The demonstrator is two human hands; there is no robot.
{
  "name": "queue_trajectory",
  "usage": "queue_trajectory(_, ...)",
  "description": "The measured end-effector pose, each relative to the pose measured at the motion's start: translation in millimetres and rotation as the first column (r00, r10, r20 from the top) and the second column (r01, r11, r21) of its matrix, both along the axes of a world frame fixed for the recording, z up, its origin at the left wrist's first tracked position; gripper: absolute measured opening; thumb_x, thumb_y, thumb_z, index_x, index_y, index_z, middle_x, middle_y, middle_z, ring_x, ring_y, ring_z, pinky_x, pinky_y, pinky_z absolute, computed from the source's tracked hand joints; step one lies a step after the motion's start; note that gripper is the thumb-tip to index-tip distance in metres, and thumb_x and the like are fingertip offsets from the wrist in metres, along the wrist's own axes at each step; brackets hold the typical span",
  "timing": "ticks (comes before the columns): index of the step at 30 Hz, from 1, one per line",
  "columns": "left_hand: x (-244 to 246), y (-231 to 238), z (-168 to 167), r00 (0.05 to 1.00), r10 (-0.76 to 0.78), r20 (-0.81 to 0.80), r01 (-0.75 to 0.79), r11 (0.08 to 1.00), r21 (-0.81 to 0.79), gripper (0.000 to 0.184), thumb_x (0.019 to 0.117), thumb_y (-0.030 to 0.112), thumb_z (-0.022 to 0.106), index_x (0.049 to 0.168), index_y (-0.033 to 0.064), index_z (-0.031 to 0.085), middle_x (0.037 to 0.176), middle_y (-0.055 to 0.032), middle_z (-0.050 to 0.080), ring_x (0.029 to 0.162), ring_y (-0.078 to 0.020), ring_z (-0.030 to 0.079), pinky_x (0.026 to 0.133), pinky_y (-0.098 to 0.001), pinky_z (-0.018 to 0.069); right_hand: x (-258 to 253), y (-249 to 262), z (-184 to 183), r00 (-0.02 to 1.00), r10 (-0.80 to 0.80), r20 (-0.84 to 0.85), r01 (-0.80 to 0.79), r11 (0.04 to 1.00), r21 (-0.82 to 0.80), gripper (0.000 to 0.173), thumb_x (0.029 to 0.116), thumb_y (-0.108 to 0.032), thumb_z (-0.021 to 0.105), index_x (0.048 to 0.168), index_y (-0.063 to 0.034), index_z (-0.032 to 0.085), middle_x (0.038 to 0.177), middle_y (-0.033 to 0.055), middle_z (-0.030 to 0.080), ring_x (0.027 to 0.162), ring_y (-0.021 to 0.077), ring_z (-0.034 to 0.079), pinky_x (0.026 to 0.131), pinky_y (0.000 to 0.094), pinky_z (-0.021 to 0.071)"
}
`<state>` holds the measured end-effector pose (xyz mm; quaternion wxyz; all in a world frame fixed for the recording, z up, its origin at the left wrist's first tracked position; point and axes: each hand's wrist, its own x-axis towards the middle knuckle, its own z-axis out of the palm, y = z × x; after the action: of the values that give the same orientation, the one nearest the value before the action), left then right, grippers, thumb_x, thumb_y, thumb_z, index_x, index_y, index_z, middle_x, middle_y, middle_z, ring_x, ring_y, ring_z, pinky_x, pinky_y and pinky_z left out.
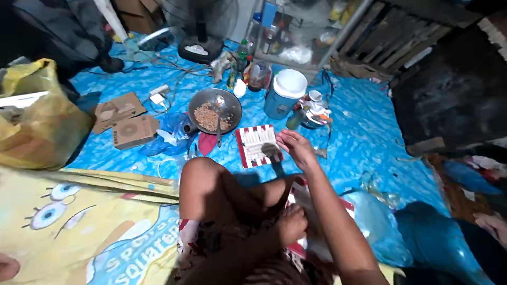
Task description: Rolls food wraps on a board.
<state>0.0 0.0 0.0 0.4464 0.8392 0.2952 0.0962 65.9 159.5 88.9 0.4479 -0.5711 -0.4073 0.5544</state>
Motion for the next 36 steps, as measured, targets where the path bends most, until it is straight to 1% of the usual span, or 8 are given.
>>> queue_trajectory(2,-2,5,3,0.999,-0.008,-0.037,0.010,0.998,0.058,0.043,0.0916,0.018,0.075,0.126,-0.0064,0.067,0.134,-0.0276,0.062,0.132,-0.0455,0.053,0.113,-0.0569,0.0400,59,-53,-9,0.982,0.023,0.188,-0.024,1.000,0.005,0.027,0.1040,-0.003,0.054,0.129,0.0043,0.058,0.114,0.0103,0.070,0.094,0.0106,0.070,0.088,0.0300,0.0587)
queue_trajectory(6,-1,7,-3,1.000,-0.025,-0.019,0.027,0.995,0.098,0.046,0.0887,0.026,0.077,0.124,-0.0034,0.070,0.127,-0.0272,0.066,0.125,-0.0450,0.058,0.109,-0.0563,0.0428,146,-180,-35,0.831,0.090,0.549,-0.084,0.996,-0.037,0.029,0.0955,-0.005,0.066,0.122,0.0075,0.065,0.115,0.0167,0.070,0.097,0.0143,0.068,0.089,0.0315,0.0570)
queue_trajectory(11,4,6,-6,0.989,-0.118,-0.090,0.125,0.989,0.074,0.040,0.0944,0.026,0.070,0.126,0.0020,0.071,0.128,-0.0235,0.067,0.128,-0.0427,0.057,0.112,-0.0573,0.0395,138,-267,-64,0.660,0.211,0.721,-0.160,0.977,-0.140,0.058,0.0874,-0.025,0.078,0.137,0.0015,0.062,0.135,0.0245,0.060,0.126,0.0352,0.058,0.108,0.0480,0.0466)
queue_trajectory(15,4,5,4,0.980,-0.148,-0.131,0.158,0.985,0.067,0.040,0.0946,0.028,0.068,0.125,0.0014,0.070,0.129,-0.0236,0.066,0.129,-0.0434,0.056,0.112,-0.0582,0.0384,114,-268,-73,0.556,0.200,0.806,-0.199,0.974,-0.105,0.051,0.0926,-0.027,0.072,0.136,-0.0014,0.064,0.135,0.0238,0.061,0.128,0.0402,0.056,0.110,0.0544,0.0429)
queue_trajectory(21,-3,2,0,0.987,-0.136,-0.087,0.143,0.986,0.081,0.037,0.0958,0.025,0.069,0.125,0.0023,0.071,0.127,-0.0222,0.067,0.128,-0.0424,0.055,0.112,-0.0555,0.0389,120,-266,-81,0.550,0.116,0.827,-0.278,0.959,0.050,0.026,0.0946,-0.015,0.066,0.115,-0.0012,0.075,0.119,0.0195,0.070,0.117,0.0361,0.065,0.104,0.0496,0.0501)
queue_trajectory(26,-12,1,-8,0.998,-0.064,-0.030,0.069,0.974,0.217,0.047,0.0903,0.035,0.075,0.125,0.0037,0.072,0.124,-0.0192,0.069,0.123,-0.0397,0.059,0.106,-0.0548,0.0439,125,-270,-75,0.530,0.158,0.833,-0.281,0.960,-0.003,0.032,0.0951,-0.016,0.068,0.122,0.0000,0.073,0.123,0.0210,0.069,0.119,0.0365,0.064,0.105,0.0462,0.0495)
queue_trajectory(32,-14,7,-9,0.992,-0.125,-0.022,0.127,0.976,0.176,0.035,0.0958,0.027,0.070,0.122,0.0042,0.074,0.121,-0.0198,0.071,0.123,-0.0393,0.061,0.110,-0.0524,0.0420,120,-267,-68,0.525,0.202,0.827,-0.287,0.957,-0.052,0.042,0.0935,-0.020,0.071,0.129,0.0020,0.068,0.129,0.0222,0.066,0.122,0.0360,0.061,0.106,0.0448,0.0487)
queue_trajectory(36,-15,9,-7,0.989,-0.128,-0.079,0.141,0.972,0.185,0.049,0.0911,0.037,0.075,0.127,0.0042,0.070,0.125,-0.0192,0.068,0.125,-0.0391,0.058,0.107,-0.0550,0.0421,106,-257,-71,0.525,0.210,0.825,-0.308,0.950,-0.046,0.040,0.0938,-0.019,0.071,0.127,0.0026,0.069,0.126,0.0230,0.066,0.121,0.0369,0.061,0.107,0.0455,0.0485)
